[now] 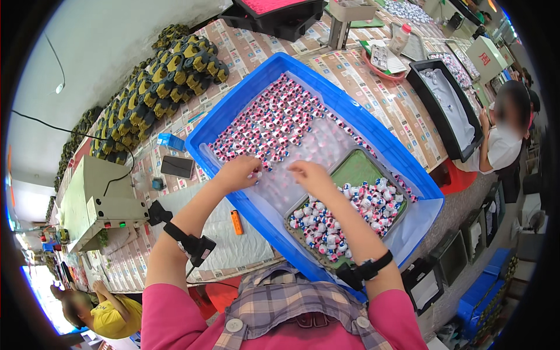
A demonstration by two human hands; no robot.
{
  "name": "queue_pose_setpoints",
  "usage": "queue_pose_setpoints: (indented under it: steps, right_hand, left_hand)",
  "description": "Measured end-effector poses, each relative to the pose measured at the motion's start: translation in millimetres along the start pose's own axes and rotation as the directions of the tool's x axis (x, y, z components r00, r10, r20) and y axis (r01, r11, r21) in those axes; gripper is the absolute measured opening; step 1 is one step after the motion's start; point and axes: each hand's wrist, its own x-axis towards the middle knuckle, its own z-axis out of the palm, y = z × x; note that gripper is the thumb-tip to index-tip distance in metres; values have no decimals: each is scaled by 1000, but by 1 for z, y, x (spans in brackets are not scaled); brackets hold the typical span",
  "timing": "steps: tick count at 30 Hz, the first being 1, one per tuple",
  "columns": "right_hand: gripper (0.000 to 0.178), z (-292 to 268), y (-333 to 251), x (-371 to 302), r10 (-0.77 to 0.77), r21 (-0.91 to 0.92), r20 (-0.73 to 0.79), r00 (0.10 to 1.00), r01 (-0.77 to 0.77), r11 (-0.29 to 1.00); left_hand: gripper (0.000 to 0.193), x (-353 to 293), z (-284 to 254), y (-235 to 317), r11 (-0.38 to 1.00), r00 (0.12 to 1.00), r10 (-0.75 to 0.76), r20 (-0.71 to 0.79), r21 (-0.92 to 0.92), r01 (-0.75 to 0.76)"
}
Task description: Assemble small plastic toy parts and organize them into rows and trays.
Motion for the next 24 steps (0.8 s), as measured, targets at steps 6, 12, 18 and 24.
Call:
queue_pose_setpoints:
  steps: [6,12,18,24]
  right_hand:
    - [21,69,-5,35,386,486,261,885,-465,740]
    - [18,100,9,38,431,744,211,878,-430,512]
    - [13,127,21,43,482,740,-28,876,-307,599]
    - [8,93,3,36,169,140,-270,948,-135,981]
  left_hand:
    - [26,2,0,2,991,984,130,122,28,-134]
    - [29,2,3,-8,997,993,34,116,-79,-25]
    - [15,15,13,-17,998,999,7,34,-61,-5]
    - [9,10,25,-28,985,998,57,-26,166,-52]
